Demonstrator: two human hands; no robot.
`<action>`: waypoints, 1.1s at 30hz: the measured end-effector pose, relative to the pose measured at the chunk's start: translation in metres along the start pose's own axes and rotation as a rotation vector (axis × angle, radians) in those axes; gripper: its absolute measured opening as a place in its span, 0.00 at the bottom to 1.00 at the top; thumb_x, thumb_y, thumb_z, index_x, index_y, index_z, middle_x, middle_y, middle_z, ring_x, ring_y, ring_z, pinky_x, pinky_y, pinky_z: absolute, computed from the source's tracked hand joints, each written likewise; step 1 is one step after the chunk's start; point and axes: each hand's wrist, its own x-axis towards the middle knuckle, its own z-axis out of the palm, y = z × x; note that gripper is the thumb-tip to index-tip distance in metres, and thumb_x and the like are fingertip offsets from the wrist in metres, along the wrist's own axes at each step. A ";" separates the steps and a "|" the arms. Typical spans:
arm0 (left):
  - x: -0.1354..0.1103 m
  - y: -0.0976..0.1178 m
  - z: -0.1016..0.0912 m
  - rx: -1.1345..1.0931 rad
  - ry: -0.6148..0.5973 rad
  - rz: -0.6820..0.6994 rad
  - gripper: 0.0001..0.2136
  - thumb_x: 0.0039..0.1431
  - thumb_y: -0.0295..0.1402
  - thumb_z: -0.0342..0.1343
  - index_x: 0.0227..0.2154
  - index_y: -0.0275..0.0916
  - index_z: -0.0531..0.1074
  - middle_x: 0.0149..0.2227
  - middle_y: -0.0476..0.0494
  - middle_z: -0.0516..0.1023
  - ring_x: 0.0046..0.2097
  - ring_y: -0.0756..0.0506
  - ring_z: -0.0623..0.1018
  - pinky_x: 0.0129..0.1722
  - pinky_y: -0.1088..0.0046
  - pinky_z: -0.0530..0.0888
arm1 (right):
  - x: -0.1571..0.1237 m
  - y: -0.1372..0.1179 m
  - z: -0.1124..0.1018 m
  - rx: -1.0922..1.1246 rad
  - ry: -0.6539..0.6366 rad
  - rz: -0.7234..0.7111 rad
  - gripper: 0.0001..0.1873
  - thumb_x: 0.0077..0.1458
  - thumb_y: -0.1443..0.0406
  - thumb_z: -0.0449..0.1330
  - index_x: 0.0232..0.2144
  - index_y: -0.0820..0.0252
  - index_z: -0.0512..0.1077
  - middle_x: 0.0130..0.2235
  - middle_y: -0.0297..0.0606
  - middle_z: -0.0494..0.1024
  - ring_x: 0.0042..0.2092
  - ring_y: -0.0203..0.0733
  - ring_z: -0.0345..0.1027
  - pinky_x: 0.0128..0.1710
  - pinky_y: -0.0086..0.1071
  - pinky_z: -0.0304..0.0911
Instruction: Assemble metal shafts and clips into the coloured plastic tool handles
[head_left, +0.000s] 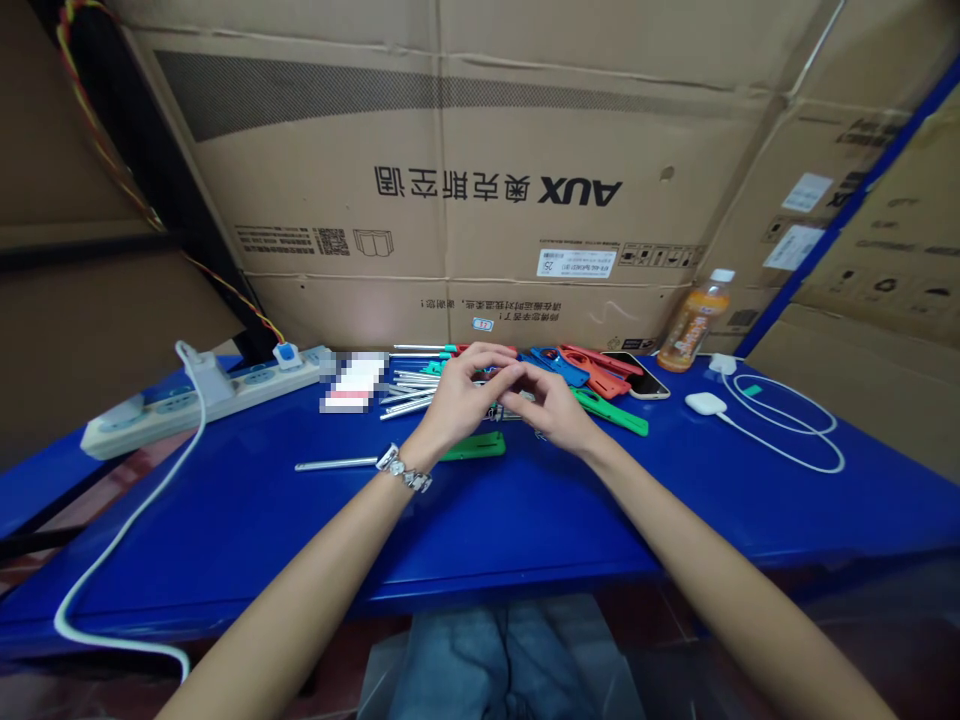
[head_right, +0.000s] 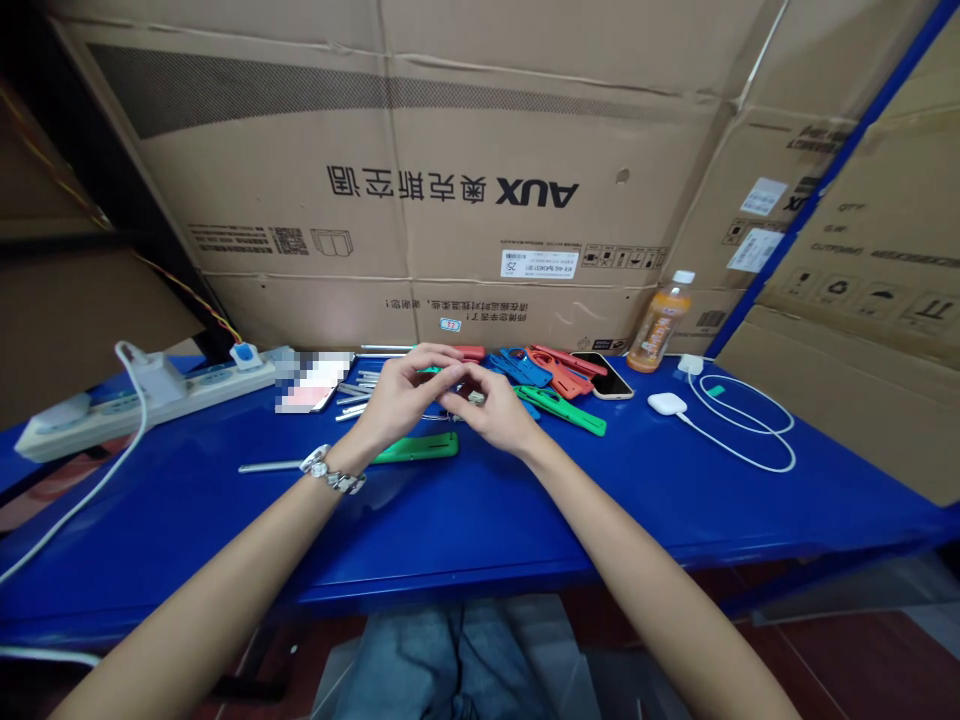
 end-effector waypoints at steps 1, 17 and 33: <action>0.000 0.001 -0.002 0.016 -0.030 0.007 0.08 0.60 0.38 0.59 0.33 0.39 0.80 0.45 0.39 0.77 0.49 0.42 0.76 0.48 0.63 0.73 | -0.001 -0.002 -0.003 0.015 -0.053 0.010 0.19 0.52 0.50 0.64 0.36 0.59 0.74 0.28 0.33 0.72 0.32 0.38 0.65 0.33 0.33 0.63; -0.003 0.003 -0.005 0.042 -0.053 0.023 0.09 0.62 0.37 0.58 0.33 0.38 0.78 0.44 0.39 0.76 0.49 0.43 0.75 0.45 0.66 0.73 | -0.002 -0.006 -0.006 0.080 -0.048 0.072 0.21 0.50 0.49 0.64 0.37 0.59 0.71 0.27 0.31 0.70 0.28 0.34 0.62 0.27 0.29 0.60; -0.042 -0.025 -0.034 0.415 -0.446 -0.121 0.12 0.58 0.41 0.60 0.40 0.39 0.77 0.39 0.42 0.76 0.41 0.42 0.75 0.43 0.64 0.71 | 0.000 0.010 0.011 -0.144 0.167 -0.035 0.15 0.55 0.57 0.64 0.42 0.54 0.69 0.27 0.31 0.72 0.22 0.35 0.62 0.22 0.31 0.59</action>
